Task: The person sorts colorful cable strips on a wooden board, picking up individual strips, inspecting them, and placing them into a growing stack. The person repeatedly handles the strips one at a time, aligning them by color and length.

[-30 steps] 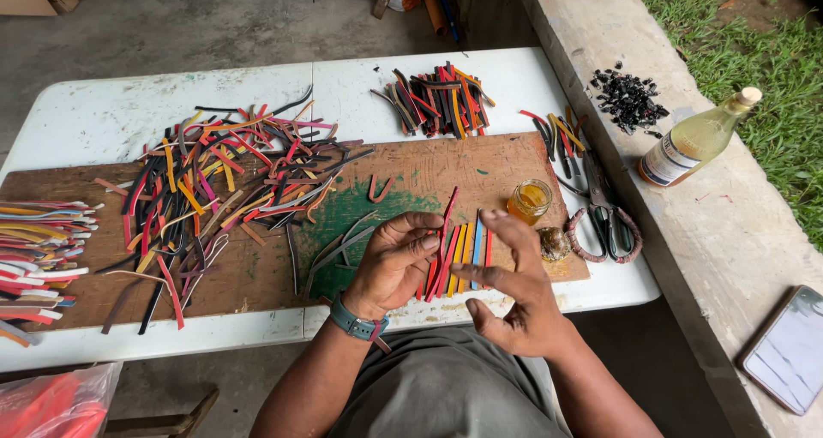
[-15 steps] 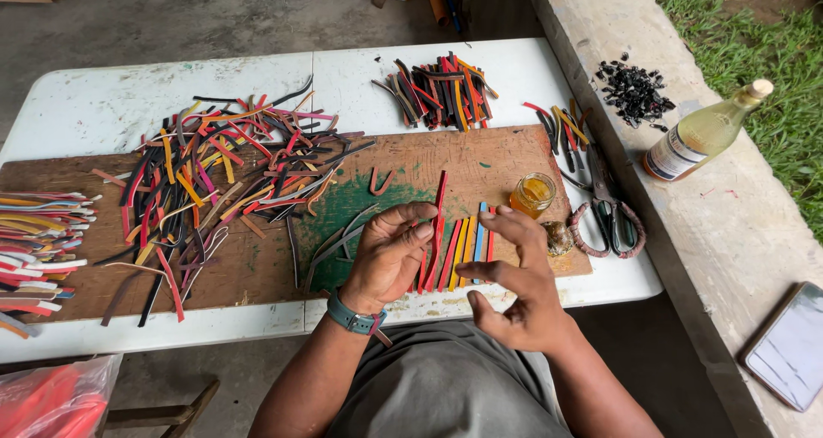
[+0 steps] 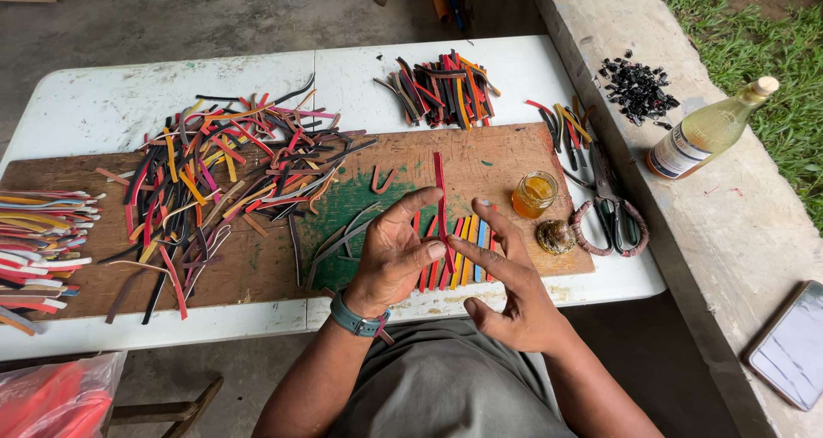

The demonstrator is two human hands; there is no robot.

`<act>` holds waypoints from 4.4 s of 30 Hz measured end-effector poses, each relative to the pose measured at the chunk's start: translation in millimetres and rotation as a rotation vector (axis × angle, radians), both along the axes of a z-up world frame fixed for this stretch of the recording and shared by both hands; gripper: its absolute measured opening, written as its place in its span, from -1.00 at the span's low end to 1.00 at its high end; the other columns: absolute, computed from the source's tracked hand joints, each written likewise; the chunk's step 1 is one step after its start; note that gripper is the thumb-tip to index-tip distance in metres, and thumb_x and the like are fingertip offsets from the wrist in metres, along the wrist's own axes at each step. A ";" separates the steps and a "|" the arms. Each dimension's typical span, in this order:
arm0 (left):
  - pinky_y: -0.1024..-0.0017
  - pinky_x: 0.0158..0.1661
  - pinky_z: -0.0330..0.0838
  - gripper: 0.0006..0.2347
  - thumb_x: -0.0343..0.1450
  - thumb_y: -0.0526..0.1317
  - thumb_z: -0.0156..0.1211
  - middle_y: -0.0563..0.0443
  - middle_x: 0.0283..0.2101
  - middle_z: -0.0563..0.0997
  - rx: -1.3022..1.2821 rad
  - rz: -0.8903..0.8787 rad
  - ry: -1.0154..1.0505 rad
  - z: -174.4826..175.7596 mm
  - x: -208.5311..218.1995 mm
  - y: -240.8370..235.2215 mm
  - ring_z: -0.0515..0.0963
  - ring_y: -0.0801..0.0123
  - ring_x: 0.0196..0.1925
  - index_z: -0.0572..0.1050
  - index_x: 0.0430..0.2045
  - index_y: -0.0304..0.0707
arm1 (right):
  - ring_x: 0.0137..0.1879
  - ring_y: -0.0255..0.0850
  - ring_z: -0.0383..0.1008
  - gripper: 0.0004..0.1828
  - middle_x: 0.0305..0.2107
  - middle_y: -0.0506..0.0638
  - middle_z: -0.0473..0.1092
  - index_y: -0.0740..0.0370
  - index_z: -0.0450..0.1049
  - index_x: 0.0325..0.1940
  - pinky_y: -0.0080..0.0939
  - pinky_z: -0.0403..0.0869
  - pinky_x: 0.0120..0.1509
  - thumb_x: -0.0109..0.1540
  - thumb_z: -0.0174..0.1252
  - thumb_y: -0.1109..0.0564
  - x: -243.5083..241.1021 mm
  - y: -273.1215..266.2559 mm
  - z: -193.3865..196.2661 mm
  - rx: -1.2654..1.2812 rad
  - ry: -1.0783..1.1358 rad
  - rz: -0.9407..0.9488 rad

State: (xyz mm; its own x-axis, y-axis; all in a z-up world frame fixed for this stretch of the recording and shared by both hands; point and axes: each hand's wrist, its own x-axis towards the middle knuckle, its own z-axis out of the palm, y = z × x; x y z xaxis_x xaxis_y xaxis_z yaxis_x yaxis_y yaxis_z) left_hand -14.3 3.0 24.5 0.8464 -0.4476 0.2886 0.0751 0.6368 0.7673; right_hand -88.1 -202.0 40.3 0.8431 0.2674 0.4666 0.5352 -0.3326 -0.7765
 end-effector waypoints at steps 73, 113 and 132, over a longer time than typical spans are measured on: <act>0.33 -0.18 0.59 -0.76 0.30 -0.38 0.36 -0.13 -0.05 0.69 1.132 0.754 -0.295 -79.2 39.8 72.6 0.72 0.22 -0.18 0.56 -0.17 -0.29 | 0.07 -0.12 0.55 -0.40 0.05 0.19 0.40 0.40 0.40 0.28 -0.19 0.46 0.22 0.14 0.27 0.27 1.8 -44.1 -25.6 -0.045 -0.088 -0.377; -0.06 -0.13 0.53 -0.73 0.34 -0.34 0.21 -0.30 -0.23 0.68 1.785 0.849 -0.395 -91.5 171.1 221.1 0.64 -0.23 -0.17 0.57 -0.06 -0.26 | 0.14 0.01 0.26 -0.49 0.01 0.03 0.35 0.07 0.58 -0.14 0.04 0.20 0.18 -0.08 0.47 -0.16 100.1 -103.6 -11.3 -1.005 0.191 -0.463; 0.54 -0.03 0.60 -0.76 0.37 -0.47 0.34 0.01 -0.07 0.67 0.794 0.650 -0.321 -44.0 131.0 135.5 0.64 0.47 -0.01 0.58 -0.10 -0.34 | 0.28 0.01 0.30 -0.66 0.17 -0.05 0.37 0.02 0.66 -0.19 0.02 0.26 0.32 -0.03 0.41 -0.03 108.8 -112.4 -38.0 -0.921 0.148 -0.461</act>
State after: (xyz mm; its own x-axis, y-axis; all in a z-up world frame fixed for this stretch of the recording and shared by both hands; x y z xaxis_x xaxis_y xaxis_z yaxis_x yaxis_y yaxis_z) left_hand 116.7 138.5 -19.6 0.9260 -0.0962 0.3651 -0.3774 -0.2070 0.9026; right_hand 20.7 -314.5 2.3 0.9861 0.1045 0.1290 0.1253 -0.9781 -0.1659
